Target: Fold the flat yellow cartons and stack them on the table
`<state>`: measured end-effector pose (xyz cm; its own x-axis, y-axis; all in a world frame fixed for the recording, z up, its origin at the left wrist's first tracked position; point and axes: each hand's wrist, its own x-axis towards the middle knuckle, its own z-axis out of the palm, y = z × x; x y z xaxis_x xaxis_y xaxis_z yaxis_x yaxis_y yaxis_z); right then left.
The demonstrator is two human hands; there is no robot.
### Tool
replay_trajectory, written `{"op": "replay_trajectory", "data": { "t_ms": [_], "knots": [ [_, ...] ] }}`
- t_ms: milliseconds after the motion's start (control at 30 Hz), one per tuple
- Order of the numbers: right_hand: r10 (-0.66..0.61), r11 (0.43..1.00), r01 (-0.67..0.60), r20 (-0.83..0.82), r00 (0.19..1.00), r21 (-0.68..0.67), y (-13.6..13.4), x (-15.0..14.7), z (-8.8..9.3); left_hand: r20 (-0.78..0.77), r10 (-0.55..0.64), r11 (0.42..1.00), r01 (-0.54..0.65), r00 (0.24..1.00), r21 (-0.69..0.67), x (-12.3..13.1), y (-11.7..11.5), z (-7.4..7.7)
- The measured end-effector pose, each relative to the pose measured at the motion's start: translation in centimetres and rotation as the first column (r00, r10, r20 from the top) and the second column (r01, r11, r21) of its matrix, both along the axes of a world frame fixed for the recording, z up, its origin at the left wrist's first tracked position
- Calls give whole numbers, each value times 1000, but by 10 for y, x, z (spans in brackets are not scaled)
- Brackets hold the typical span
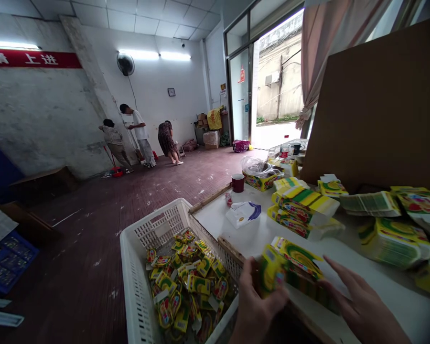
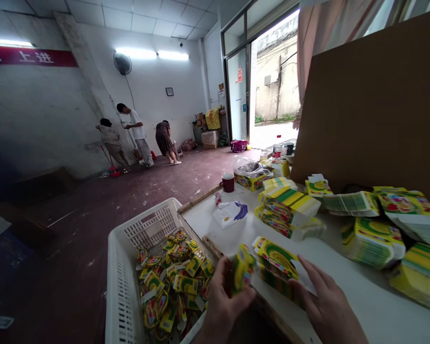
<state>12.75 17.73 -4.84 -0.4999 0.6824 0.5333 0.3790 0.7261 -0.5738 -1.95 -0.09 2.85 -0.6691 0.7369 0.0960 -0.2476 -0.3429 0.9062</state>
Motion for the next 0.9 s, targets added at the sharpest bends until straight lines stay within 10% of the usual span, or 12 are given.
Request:
{"op": "replay_trajectory", "data": {
  "t_ms": [67, 167, 467, 700, 800, 900],
  "knots": [
    [20, 999, -24, 92, 996, 40, 10, -7, -8, 249, 200, 975, -219, 947, 49, -16, 3, -7],
    [-3, 999, -6, 171, 985, 51, 13, -11, -17, 648, 347, 889, -459, 678, 3, -49, 0, -17],
    [-36, 995, 10, 254, 966, 102, 8, -26, -4, 828, 338, 884, -452, 447, -117, -100, -11, -54],
    [-89, 995, 92, 95, 991, -27, -11, -31, 23, 685, 387, 884, -459, 617, -86, -35, 18, -57],
    [-16, 972, 5, -44, 999, -235, -45, -28, 36, 516, 104, 954, -232, 850, 191, 3, 19, -50],
    [298, 838, -327, -136, 945, -436, -86, -26, 42, 468, -136, 952, -15, 873, 306, 27, 10, -39]
  ]
}}
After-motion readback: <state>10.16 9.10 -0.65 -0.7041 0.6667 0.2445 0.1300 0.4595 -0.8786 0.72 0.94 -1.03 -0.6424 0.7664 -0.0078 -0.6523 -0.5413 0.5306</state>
